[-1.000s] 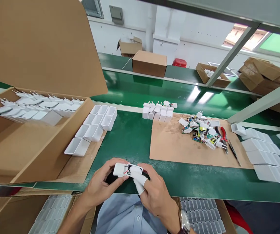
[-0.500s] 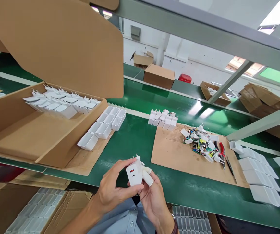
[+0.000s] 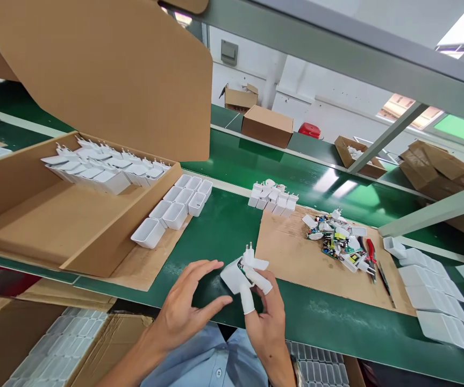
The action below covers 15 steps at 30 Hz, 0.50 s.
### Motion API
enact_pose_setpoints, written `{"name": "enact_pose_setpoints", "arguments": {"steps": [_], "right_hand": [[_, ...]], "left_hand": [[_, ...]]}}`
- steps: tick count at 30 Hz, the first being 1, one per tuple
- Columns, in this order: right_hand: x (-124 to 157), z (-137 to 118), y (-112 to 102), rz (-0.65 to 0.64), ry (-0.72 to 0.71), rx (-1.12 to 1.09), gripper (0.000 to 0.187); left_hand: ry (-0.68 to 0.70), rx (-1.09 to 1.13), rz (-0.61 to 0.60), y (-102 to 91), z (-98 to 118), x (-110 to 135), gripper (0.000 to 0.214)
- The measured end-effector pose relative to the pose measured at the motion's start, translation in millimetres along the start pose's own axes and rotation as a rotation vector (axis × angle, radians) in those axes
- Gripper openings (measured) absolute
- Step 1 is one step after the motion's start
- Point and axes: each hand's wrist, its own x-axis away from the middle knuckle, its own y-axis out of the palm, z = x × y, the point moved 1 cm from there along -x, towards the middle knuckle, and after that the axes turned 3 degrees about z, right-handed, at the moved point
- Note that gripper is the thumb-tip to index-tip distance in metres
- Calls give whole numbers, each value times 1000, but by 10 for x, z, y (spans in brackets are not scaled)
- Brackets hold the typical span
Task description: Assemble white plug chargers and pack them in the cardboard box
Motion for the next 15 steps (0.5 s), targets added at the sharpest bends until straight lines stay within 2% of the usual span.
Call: {"name": "enact_pose_setpoints", "arguments": {"steps": [2,5,8,12,15], "right_hand": [[-16,-22,-21,-46,-213,223,37],[-20,-24,-8,-127,-363,411,45],[-21,-23,4,-181,-368,477,46],[-26,-55,-22,-212,-374,447,50],[-22,-28,-34,-240,-327,438,47]], "left_hand": [[-41,-17,0,2,-74,32,50],[-84,-23,-17,15,-135,58,44],[-100,-14,-30,24,-152,67,42],[-81,6,-41,22,-174,85,44],[-77,23,-42,29,-196,93,44]]}}
